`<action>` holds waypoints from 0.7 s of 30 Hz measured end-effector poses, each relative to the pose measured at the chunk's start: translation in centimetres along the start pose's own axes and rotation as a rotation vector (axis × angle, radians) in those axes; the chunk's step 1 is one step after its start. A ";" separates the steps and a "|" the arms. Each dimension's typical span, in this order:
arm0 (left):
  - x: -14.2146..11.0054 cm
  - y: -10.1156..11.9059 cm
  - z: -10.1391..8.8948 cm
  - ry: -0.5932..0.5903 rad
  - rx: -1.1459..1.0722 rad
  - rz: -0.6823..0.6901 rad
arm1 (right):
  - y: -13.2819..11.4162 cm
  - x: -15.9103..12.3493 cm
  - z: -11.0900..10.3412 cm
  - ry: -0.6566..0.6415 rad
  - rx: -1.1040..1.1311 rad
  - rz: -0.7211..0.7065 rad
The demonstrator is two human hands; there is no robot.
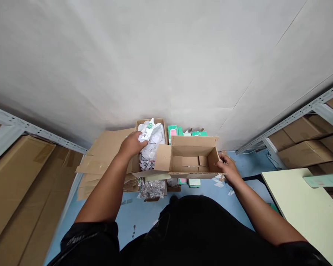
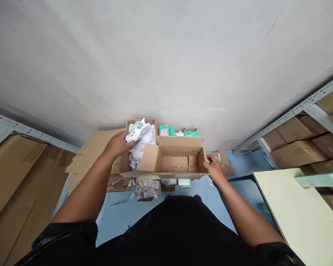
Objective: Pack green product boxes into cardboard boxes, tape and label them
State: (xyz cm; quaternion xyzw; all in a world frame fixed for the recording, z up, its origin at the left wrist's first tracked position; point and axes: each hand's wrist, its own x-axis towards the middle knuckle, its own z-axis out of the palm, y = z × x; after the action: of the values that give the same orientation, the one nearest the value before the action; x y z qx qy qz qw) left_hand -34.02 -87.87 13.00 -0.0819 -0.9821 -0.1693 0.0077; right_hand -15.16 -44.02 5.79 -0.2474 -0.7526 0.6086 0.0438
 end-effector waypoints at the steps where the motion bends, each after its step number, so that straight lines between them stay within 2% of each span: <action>1: -0.5 0.6 -1.3 -0.011 -0.062 0.045 | -0.1 0.0 0.1 -0.006 0.001 0.009; 4: -2.4 3.9 -4.9 -0.060 -0.220 0.243 | -0.6 -0.2 0.4 -0.029 -0.029 0.019; 7: -4.4 8.6 -6.9 -0.114 -0.248 0.486 | -1.4 -0.4 0.5 -0.037 -0.056 0.033; 9: -5.3 11.7 -6.8 -0.207 -0.227 0.592 | -1.9 -0.4 0.4 -0.046 -0.061 0.036; 12: -5.9 14.7 -4.9 -0.331 -0.217 0.678 | -2.2 -0.4 0.2 -0.073 -0.054 0.039; 14: -6.0 15.3 -3.5 -0.363 -0.219 0.672 | -2.2 -0.2 -0.1 -0.083 -0.044 0.036; 17: -6.3 14.7 -2.2 -0.340 -0.266 0.606 | -2.0 0.1 -0.5 -0.087 -0.033 0.035; 19: -6.5 13.7 -2.0 -0.278 -0.339 0.546 | -1.7 0.3 -0.8 -0.094 -0.018 0.045; 21: -6.9 12.4 -1.6 -0.161 -0.450 0.450 | -1.3 0.7 -1.0 -0.092 -0.003 0.042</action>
State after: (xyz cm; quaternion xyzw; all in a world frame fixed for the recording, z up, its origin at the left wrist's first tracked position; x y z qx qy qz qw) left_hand -25.25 -78.00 18.32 -0.3097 -0.8748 -0.3691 -0.0509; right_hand -15.79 -42.98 7.15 -0.2348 -0.7493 0.6192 -0.0039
